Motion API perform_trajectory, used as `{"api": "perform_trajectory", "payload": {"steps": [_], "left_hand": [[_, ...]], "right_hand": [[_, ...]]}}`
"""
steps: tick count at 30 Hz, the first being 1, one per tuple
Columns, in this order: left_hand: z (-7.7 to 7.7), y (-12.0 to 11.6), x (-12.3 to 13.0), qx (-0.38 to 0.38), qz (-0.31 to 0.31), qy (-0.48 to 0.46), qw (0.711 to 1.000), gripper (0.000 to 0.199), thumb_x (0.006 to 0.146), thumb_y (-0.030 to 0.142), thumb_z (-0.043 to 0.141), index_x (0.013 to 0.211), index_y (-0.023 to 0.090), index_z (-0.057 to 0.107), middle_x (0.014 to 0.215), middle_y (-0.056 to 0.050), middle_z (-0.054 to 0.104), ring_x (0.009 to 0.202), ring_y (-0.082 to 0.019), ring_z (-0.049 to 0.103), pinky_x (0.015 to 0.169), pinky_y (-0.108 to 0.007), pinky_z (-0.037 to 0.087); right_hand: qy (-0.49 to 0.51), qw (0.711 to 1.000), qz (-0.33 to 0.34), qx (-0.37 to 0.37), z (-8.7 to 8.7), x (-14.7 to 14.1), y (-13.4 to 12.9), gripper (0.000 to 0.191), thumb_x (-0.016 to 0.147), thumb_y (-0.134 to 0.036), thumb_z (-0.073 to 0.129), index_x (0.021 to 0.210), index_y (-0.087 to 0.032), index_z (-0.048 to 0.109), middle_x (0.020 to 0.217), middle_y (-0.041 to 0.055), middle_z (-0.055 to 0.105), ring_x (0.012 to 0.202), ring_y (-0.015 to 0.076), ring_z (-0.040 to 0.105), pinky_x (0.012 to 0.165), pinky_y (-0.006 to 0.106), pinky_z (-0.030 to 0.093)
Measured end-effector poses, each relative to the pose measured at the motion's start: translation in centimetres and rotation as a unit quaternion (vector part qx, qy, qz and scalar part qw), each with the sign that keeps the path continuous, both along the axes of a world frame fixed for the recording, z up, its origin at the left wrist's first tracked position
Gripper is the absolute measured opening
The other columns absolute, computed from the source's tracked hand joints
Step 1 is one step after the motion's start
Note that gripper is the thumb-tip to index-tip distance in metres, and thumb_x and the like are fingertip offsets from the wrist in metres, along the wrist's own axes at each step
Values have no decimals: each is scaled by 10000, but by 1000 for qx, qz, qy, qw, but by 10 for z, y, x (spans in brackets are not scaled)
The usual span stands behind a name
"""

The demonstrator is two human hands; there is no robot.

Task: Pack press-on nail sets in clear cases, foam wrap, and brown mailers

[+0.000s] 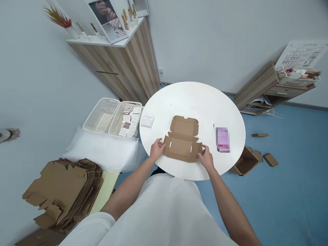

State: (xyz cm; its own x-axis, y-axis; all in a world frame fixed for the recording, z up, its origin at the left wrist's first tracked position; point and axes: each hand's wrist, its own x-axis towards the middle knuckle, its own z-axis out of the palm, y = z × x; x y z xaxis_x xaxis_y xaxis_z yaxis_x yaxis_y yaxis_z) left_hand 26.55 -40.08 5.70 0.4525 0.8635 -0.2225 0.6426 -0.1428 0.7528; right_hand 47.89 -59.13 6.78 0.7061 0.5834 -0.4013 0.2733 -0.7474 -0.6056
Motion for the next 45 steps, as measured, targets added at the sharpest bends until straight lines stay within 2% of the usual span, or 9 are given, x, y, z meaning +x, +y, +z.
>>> {"api": "perform_trajectory", "payload": {"steps": [6, 10, 13, 20, 25, 37, 39, 42, 45], "left_hand": [[18, -7, -9, 185, -128, 101, 969, 662, 669, 464, 606, 1237, 190, 405, 1238, -134, 437, 1179, -292, 369, 953, -446, 297], [26, -18, -10, 211, -325, 145, 911, 680, 609, 539, 630, 1185, 215, 466, 1269, -115, 429, 1237, -319, 272, 1007, -511, 138], [24, -21, -7, 203, -387, 165, 884, 659, 596, 494, 664, 1167, 228, 471, 1248, -103, 461, 1237, -312, 267, 1006, -543, 77], [13, -17, -3, 208, -408, 188, 869, 459, 706, 238, 572, 1150, 231, 456, 1122, -79, 560, 1169, -262, 376, 1006, -555, 39], [7, -18, -2, 198, -412, 204, 866, 401, 710, 84, 441, 1087, 214, 493, 948, -57, 612, 937, -214, 537, 1004, -547, 36], [7, -18, 8, 156, -412, 190, 877, 389, 697, 96, 456, 1060, 229, 508, 959, -62, 582, 863, -213, 574, 1019, -476, 91], [11, -17, 14, 175, -412, 197, 872, 474, 689, 150, 512, 1154, 221, 451, 1119, -101, 532, 1007, -246, 520, 1018, -463, 113], [16, -12, 24, 214, -392, 218, 868, 764, 626, 268, 629, 1303, 187, 287, 1377, -154, 283, 1255, -310, 260, 1025, -472, 97], [17, -5, 35, 228, -389, 239, 860, 1017, 542, 340, 706, 1367, 155, 140, 1443, -155, 101, 1316, -339, 24, 1027, -511, 45]], "right_hand": [[-70, 996, 20, -45, -6, 4, 2, 689, 692, -398, 486, 1305, -170, 268, 1067, 105, 547, 971, 259, 514, 770, 360, 404], [-138, 990, 20, -35, -3, 13, 16, 701, 688, -479, 504, 1287, -164, 323, 1246, 144, 422, 1174, 313, 342, 923, 437, 308], [-117, 992, 33, -23, 3, 25, 36, 695, 688, -496, 509, 1289, -195, 333, 1274, 124, 409, 1190, 311, 328, 946, 453, 286], [24, 999, 28, 35, -3, 54, 79, 571, 730, -475, 480, 1248, -250, 391, 1261, 71, 465, 1148, 223, 426, 909, 359, 363], [41, 999, -7, 23, -19, 65, 91, 468, 726, -374, 502, 1169, -226, 474, 1130, 66, 564, 981, 182, 539, 825, 317, 416], [43, 995, -57, 65, -29, 58, 95, 400, 694, -163, 460, 1083, -187, 550, 957, 43, 581, 644, 106, 601, 667, 244, 459], [41, 995, -53, 76, -29, 56, 92, 403, 691, -165, 457, 1081, -188, 558, 965, 43, 574, 667, 113, 602, 678, 256, 465], [45, 994, -48, 91, -28, 54, 88, 407, 689, -170, 459, 1081, -193, 563, 956, 36, 573, 687, 121, 605, 683, 267, 472], [61, 993, -41, 91, -23, 52, 83, 416, 692, -168, 456, 1095, -186, 558, 974, 40, 571, 654, 109, 608, 680, 265, 474]]}}
